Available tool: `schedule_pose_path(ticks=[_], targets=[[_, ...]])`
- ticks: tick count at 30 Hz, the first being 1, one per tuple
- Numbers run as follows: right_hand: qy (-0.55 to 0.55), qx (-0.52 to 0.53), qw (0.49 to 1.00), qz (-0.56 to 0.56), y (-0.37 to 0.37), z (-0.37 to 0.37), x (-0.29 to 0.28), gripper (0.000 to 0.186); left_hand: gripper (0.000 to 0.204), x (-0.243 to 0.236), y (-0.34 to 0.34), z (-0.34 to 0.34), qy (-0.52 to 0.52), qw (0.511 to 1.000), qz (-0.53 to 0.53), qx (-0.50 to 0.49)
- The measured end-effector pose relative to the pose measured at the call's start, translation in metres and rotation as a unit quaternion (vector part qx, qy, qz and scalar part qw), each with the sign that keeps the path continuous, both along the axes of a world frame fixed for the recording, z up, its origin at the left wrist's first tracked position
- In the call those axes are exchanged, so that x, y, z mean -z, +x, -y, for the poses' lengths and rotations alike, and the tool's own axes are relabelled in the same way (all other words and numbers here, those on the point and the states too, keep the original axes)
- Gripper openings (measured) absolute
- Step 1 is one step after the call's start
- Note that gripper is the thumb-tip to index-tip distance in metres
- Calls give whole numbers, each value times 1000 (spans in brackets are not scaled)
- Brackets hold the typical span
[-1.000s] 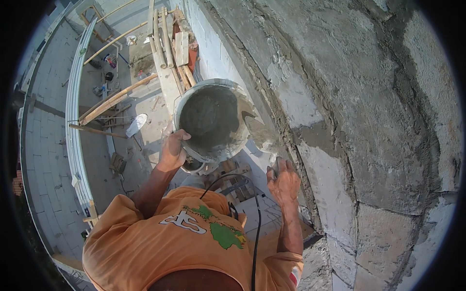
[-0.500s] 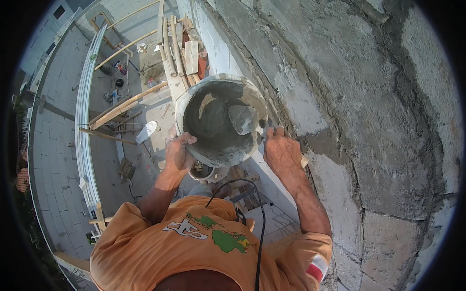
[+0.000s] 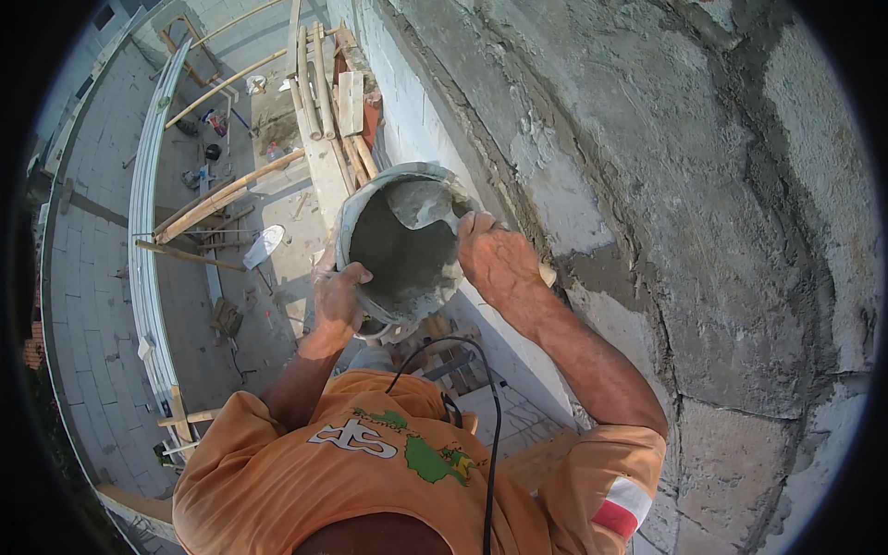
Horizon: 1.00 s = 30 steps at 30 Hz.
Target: The person applies mortar from a bucket onto the top edge of a concrete block wall using a trowel and then lifts and positions a concrete block onto the mortar bed.
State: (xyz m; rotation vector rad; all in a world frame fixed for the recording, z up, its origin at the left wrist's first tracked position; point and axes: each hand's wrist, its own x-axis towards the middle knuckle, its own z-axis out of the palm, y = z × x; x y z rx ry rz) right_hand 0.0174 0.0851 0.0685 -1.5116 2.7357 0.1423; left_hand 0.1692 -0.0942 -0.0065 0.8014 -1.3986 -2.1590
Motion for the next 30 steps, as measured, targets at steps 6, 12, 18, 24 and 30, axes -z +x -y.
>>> schedule_pose_path(ticks=[6,12,18,24,30], targets=[[-28,1,1000,4,-11,-14,70,20,80,-2,8,-2,-71,993,94,12],[-17,90,985,147,2,-32,120,24,78,4,23,-7,-116,987,104,29],[86,160,886,426,17,-25,115,37,76,6,26,-10,-43,994,89,53],[-24,118,977,176,12,-3,100,35,69,26,16,2,-129,987,89,30],[-20,87,977,194,16,4,147,16,78,22,10,2,-18,999,36,31]])
